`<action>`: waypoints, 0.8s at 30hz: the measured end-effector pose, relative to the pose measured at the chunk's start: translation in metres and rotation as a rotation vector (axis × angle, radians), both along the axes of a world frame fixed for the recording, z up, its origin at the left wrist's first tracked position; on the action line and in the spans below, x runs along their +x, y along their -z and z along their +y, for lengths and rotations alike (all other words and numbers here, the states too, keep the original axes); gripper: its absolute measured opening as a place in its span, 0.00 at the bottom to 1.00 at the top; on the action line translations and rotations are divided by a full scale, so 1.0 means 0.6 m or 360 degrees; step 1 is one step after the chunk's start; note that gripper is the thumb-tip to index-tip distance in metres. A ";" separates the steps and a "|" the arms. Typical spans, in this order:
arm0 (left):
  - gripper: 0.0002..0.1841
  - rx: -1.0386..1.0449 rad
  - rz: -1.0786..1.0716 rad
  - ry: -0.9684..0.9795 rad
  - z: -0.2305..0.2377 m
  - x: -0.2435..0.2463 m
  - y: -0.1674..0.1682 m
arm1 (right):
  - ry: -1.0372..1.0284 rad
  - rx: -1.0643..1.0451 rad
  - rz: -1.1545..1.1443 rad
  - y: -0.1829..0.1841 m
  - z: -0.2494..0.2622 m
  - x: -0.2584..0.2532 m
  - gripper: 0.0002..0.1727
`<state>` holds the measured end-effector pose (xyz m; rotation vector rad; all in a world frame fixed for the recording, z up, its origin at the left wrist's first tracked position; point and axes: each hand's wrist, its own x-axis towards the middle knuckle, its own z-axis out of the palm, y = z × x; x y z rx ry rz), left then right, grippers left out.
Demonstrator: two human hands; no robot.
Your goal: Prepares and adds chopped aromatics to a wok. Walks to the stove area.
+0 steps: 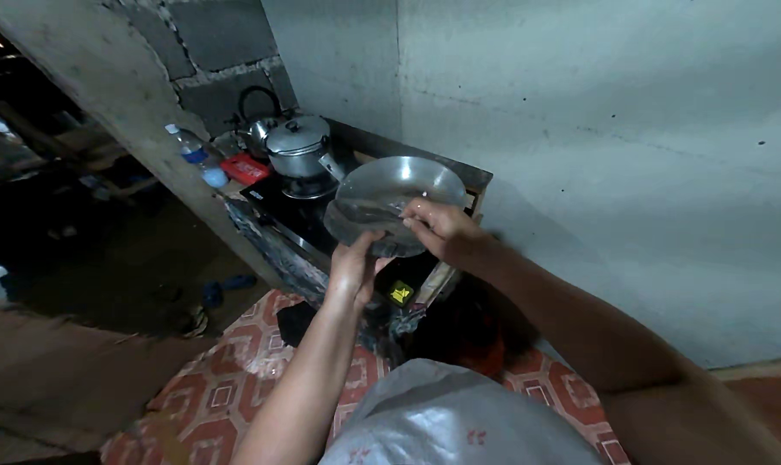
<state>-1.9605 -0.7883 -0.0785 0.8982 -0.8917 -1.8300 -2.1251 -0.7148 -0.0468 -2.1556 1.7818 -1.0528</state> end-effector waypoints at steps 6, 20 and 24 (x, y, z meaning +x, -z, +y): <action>0.14 -0.0017 0.0008 -0.0079 0.004 0.009 0.002 | 0.0364 0.0390 0.0223 0.048 -0.028 -0.069 0.16; 0.10 -0.0072 0.0035 -0.0322 0.026 0.107 0.027 | 0.0569 0.0624 0.0465 0.033 -0.038 -0.180 0.20; 0.10 -0.0073 -0.0034 -0.0602 0.061 0.189 0.076 | 0.0743 0.0842 0.0780 0.023 -0.070 -0.208 0.19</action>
